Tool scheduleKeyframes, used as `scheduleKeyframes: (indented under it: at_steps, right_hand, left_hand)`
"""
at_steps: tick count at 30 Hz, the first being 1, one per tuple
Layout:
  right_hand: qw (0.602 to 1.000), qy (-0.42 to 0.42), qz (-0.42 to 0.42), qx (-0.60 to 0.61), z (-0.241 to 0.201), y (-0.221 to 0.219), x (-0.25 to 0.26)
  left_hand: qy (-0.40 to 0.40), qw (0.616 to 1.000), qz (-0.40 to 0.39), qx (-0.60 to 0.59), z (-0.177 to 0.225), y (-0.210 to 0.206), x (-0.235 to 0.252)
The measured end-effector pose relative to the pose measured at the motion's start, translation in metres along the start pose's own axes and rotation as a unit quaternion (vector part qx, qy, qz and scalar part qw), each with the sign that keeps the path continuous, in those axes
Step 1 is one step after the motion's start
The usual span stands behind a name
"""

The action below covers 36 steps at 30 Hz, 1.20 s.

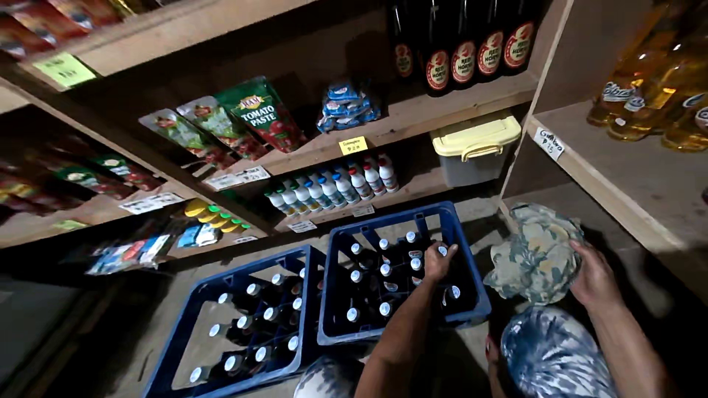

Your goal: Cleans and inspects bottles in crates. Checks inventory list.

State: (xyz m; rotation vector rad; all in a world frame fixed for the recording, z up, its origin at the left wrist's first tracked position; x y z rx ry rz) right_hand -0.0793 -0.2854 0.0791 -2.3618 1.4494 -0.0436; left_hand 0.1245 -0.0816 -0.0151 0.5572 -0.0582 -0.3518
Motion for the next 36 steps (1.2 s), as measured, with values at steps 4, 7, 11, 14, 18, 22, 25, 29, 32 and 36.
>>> scheduleKeyframes:
  at_steps: [4, 7, 11, 14, 18, 22, 25, 29, 32, 36]
  right_hand:
    - [0.999, 0.015, -0.025, 0.030, -0.021, -0.005, -0.009]
    - [0.998, 0.053, -0.021, -0.011, -0.053, -0.033, -0.033]
    - [0.968, 0.183, -0.159, -0.059, -0.078, -0.096, -0.086]
    - [0.901, 0.375, -0.191, -0.106, -0.062, -0.154, -0.139]
    - [0.881, 0.439, -0.130, -0.121, -0.022, -0.152, -0.150]
    - [0.969, 0.101, -0.155, -0.162, 0.014, -0.135, -0.120]
    - [0.979, -0.032, -0.182, -0.082, 0.022, -0.139, -0.109]
    - [0.945, -0.132, -0.299, 0.002, 0.038, -0.143, -0.100]
    - [0.915, -0.241, -0.310, 0.093, 0.041, -0.147, -0.103]
    - [0.920, -0.167, -0.315, 0.162, 0.031, -0.143, -0.110]
  left_hand:
    - [-0.112, 0.982, 0.106, -0.105, 0.068, 0.054, -0.021]
    - [-0.192, 0.943, 0.137, -0.235, 0.134, 0.104, -0.041]
    - [-0.230, 0.899, 0.192, -0.320, 0.195, 0.150, -0.074]
    - [-0.221, 0.881, 0.278, -0.314, 0.219, 0.158, -0.104]
    - [-0.217, 0.856, 0.330, -0.335, 0.220, 0.172, -0.137]
    - [-0.314, 0.832, 0.278, -0.362, 0.236, 0.187, -0.173]
    - [-0.410, 0.827, 0.207, -0.324, 0.246, 0.189, -0.192]
    - [-0.549, 0.800, 0.053, -0.235, 0.252, 0.190, -0.200]
    - [-0.543, 0.806, -0.039, -0.232, 0.264, 0.206, -0.201]
    - [-0.514, 0.809, -0.064, -0.278, 0.296, 0.239, -0.167]
Point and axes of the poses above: each hand's wrist, its own x-axis towards the middle knuckle, its own y-axis out of the back of the hand, z = x × y, the point moved 2 cm from there along x, towards the middle knuckle, and after that the axes turned 11 degrees about z, right-handed, at the moved point
